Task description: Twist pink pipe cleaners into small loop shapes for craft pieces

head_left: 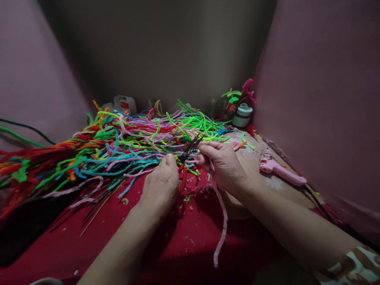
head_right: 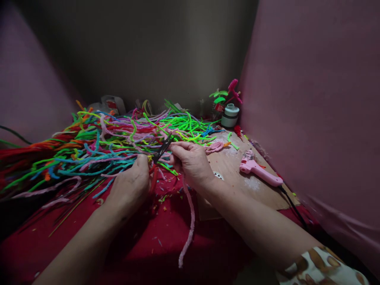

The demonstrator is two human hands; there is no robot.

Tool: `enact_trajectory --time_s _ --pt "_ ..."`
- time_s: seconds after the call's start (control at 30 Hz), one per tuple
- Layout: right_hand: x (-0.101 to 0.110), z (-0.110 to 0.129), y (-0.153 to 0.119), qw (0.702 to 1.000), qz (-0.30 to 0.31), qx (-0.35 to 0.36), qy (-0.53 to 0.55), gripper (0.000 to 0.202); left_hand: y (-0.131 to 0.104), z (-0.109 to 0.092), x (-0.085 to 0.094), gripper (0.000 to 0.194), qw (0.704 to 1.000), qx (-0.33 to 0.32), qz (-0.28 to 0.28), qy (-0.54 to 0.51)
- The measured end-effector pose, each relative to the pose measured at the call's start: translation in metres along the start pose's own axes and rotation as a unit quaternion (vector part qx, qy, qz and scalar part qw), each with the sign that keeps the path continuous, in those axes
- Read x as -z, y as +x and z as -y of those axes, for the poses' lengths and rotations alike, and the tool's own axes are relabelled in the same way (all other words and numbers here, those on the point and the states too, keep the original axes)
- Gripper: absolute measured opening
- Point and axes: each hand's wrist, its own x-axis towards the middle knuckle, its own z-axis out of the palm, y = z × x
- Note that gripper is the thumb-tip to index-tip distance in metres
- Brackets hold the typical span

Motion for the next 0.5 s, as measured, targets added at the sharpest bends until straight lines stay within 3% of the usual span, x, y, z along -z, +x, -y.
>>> enact_trajectory --time_s 0.1,0.17,0.27,0.37,0.43,0.5 --pt "0.0 0.0 0.0 1.0 -0.025 0.004 -0.008 0.009 0.002 0.005 -0.001 0.005 0.989 0.022 -0.017 -0.144" --pt "-0.001 0.001 -0.002 0.998 -0.023 0.024 -0.044 0.011 0.003 0.007 0.002 0.015 0.956 0.045 -0.037 -0.288" --pt "-0.001 -0.002 -0.008 0.985 0.003 0.081 -0.153 0.015 0.003 0.006 0.012 0.024 0.844 0.081 -0.028 -0.529" --pt "-0.001 -0.009 -0.016 0.946 0.013 0.162 -0.281 0.018 0.002 0.003 0.022 0.02 0.72 0.091 -0.036 -0.687" --pt "-0.002 -0.015 -0.02 0.914 0.025 0.227 -0.336 0.02 0.003 0.003 0.024 0.018 0.672 0.089 -0.04 -0.735" --pt "-0.003 -0.019 -0.022 0.898 0.037 0.26 -0.352 0.02 0.003 0.006 0.023 0.018 0.651 0.092 -0.023 -0.753"
